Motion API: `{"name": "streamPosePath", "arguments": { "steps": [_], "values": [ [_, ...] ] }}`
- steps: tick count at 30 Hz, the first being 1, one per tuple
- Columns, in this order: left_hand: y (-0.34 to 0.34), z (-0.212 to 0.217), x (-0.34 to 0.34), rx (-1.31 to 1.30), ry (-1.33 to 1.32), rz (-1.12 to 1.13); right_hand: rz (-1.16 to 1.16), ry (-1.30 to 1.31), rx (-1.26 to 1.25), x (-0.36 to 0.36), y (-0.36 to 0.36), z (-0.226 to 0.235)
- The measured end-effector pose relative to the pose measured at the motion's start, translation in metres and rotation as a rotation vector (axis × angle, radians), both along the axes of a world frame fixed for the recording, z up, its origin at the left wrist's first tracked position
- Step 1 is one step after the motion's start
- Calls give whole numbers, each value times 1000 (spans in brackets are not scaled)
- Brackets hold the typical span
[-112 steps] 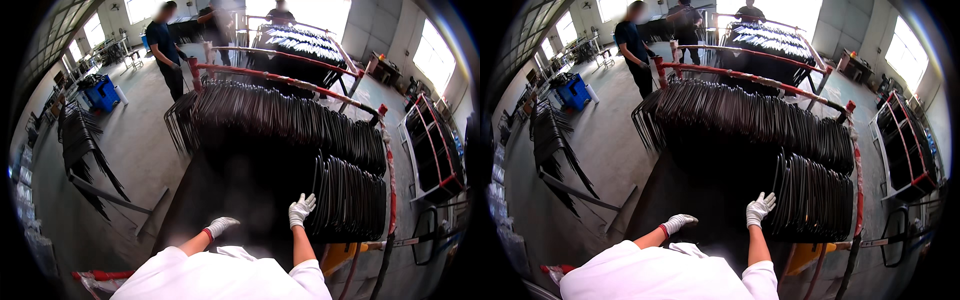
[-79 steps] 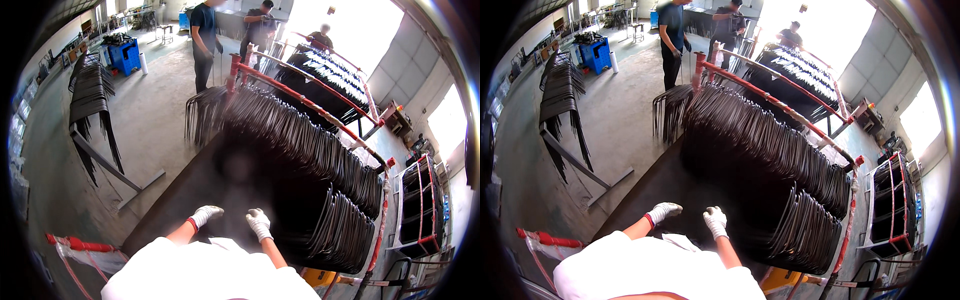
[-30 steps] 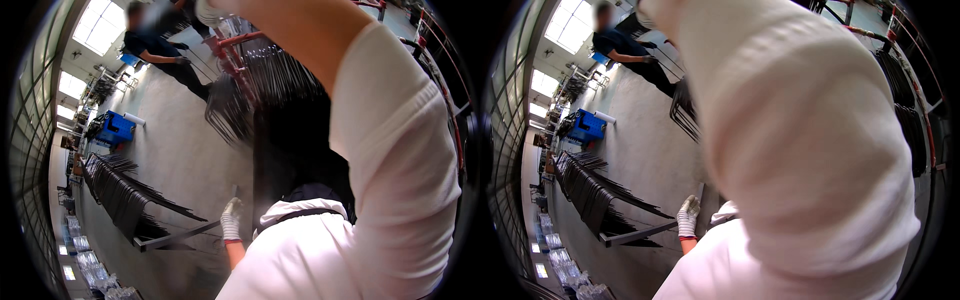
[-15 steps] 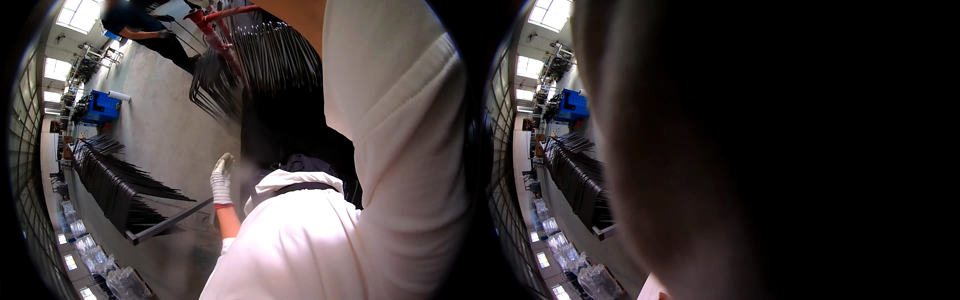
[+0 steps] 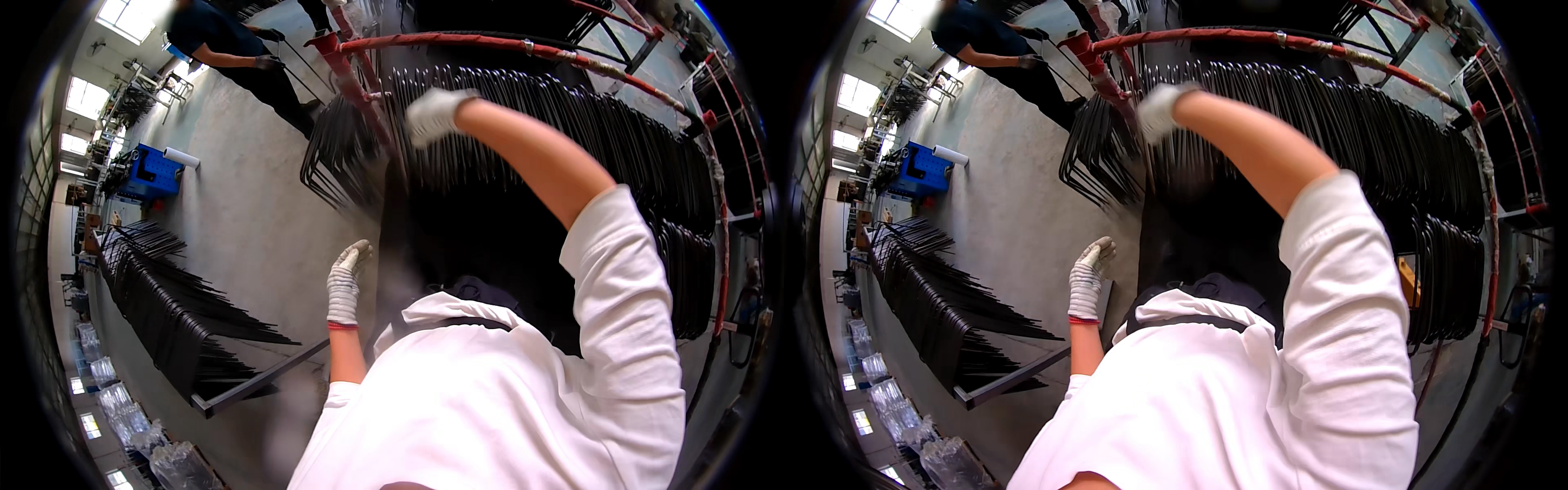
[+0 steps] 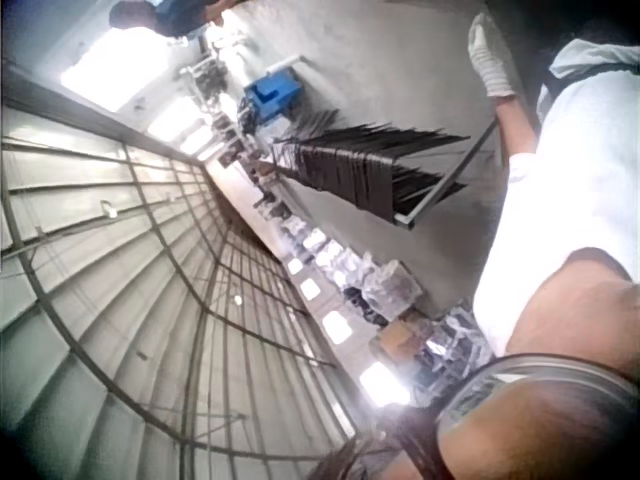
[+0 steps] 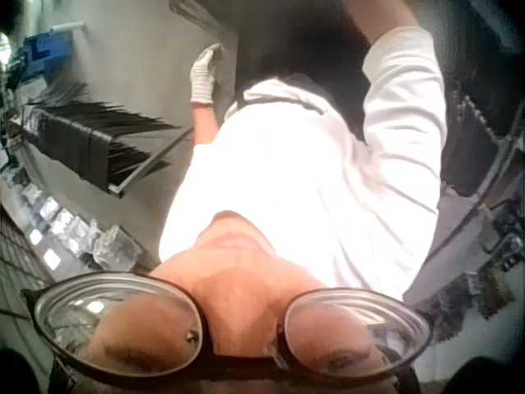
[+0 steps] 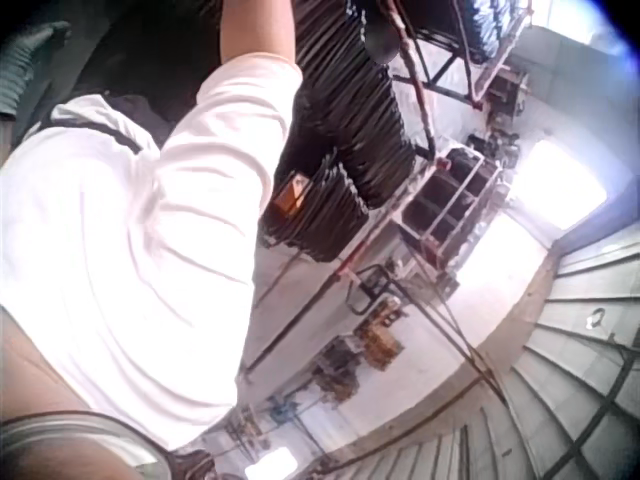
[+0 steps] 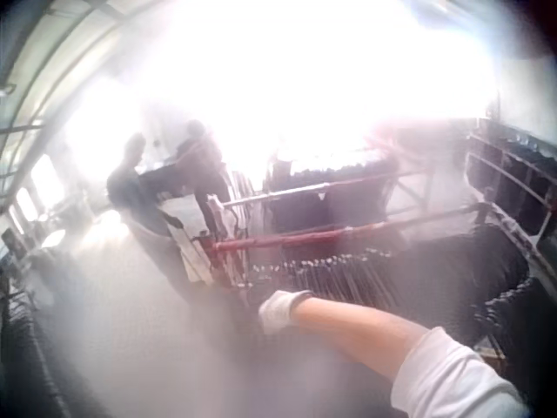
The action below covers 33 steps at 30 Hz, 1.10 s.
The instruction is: The person picks up long metal rods from a rack and bends them by hand into a curved shape. They then place the bent rods onto a red metal rack, stacking them with other similar pieces. The person repeats this process of picking, bending, and stacking multiple rods throughout the clip.
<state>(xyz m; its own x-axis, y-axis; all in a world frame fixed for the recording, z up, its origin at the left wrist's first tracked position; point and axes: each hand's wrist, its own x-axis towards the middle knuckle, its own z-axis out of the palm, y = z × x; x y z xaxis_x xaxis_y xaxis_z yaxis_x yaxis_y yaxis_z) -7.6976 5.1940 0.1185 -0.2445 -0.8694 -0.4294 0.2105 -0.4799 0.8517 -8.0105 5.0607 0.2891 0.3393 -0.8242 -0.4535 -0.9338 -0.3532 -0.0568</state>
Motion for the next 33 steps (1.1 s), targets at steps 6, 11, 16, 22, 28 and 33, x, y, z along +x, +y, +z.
{"name": "streamPosePath", "arguments": {
  "steps": [6, 11, 16, 22, 28, 33],
  "values": [
    [-71, 1, -43, -32, -104, -254, -397, -164, -40, -4, 58, -132],
    [-118, -20, -88, -383, -457, -530, -650, -231, -215, 32, 60, -180],
    [-138, 20, -122, -746, -973, -852, -729, -201, -353, 51, 59, -216],
    [-141, -6, -159, -1054, -1085, -844, -761, -143, -475, 39, 67, -243],
    [-155, -47, -172, -1215, -1122, -663, -726, -161, -438, 43, 64, -241],
    [-159, -58, -162, -1281, -1029, -639, -594, -143, -376, 33, 69, -227]
  ]
}}
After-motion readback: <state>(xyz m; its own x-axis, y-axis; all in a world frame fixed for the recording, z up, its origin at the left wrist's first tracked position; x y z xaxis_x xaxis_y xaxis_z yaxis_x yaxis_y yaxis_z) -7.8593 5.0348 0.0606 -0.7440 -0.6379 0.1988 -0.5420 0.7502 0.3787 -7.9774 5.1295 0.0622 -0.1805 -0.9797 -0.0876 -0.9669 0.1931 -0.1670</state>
